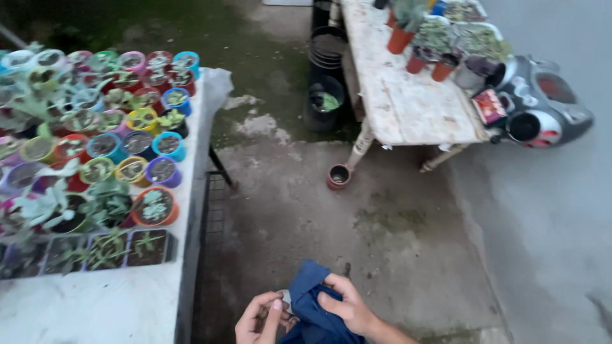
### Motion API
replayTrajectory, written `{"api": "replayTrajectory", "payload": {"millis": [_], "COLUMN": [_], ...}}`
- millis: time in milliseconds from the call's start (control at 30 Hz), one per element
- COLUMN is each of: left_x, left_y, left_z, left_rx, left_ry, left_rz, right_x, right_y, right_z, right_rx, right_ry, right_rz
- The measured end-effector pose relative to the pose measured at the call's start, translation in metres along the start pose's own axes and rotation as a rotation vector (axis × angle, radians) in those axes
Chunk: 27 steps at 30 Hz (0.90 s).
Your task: Inspecting and handling various succulent plants in a garden center or nursery setting.
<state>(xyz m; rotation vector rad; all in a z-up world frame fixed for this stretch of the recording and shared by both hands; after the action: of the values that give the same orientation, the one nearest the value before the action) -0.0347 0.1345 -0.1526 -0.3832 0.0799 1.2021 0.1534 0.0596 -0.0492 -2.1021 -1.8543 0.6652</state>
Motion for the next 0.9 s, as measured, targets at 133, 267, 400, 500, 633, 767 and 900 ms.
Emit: {"api": "replayTrajectory", "payload": {"millis": [133, 267, 400, 500, 633, 767, 900], "left_x": [-0.007, -0.014, -0.009, -0.001, 0.028, 0.062, 0.095], "left_y": [-0.032, -0.056, -0.066, -0.07, -0.081, -0.107, -0.159], "left_z": [-0.003, -0.017, -0.048, -0.06, -0.07, -0.07, -0.025], "left_rx": [0.014, -0.039, 0.028, 0.046, 0.083, 0.117, 0.275], "left_ry": [0.09, 0.083, 0.153, 0.155, 0.164, 0.138, -0.108], "left_rz": [-0.078, -0.188, -0.202, -0.204, -0.223, -0.197, -0.409], "right_x": [-0.034, -0.06, -0.072, -0.069, -0.049, -0.014, 0.028], "right_y": [0.038, 0.06, 0.093, 0.114, 0.134, 0.158, 0.179], "right_z": [0.006, 0.003, 0.009, 0.012, 0.005, -0.007, -0.025], "right_rx": [-0.024, 0.022, -0.028, 0.009, 0.061, -0.015, 0.06], "right_ry": [0.065, 0.106, 0.21, 0.223, 0.232, 0.291, 0.265], "right_rz": [0.155, 0.258, 0.345, 0.385, 0.444, 0.41, 0.413]}}
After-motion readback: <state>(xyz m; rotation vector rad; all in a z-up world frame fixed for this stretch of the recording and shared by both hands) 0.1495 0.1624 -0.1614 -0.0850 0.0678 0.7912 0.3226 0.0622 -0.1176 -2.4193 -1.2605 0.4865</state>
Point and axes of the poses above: each hand's wrist, its own x-axis towards the middle knuckle, its own y-axis out of the back of the hand, z = x × y, the point moved 5 cm from there along x, towards the middle knuckle, and after that the axes turned 5 degrees about x, right-handed, at the moved point
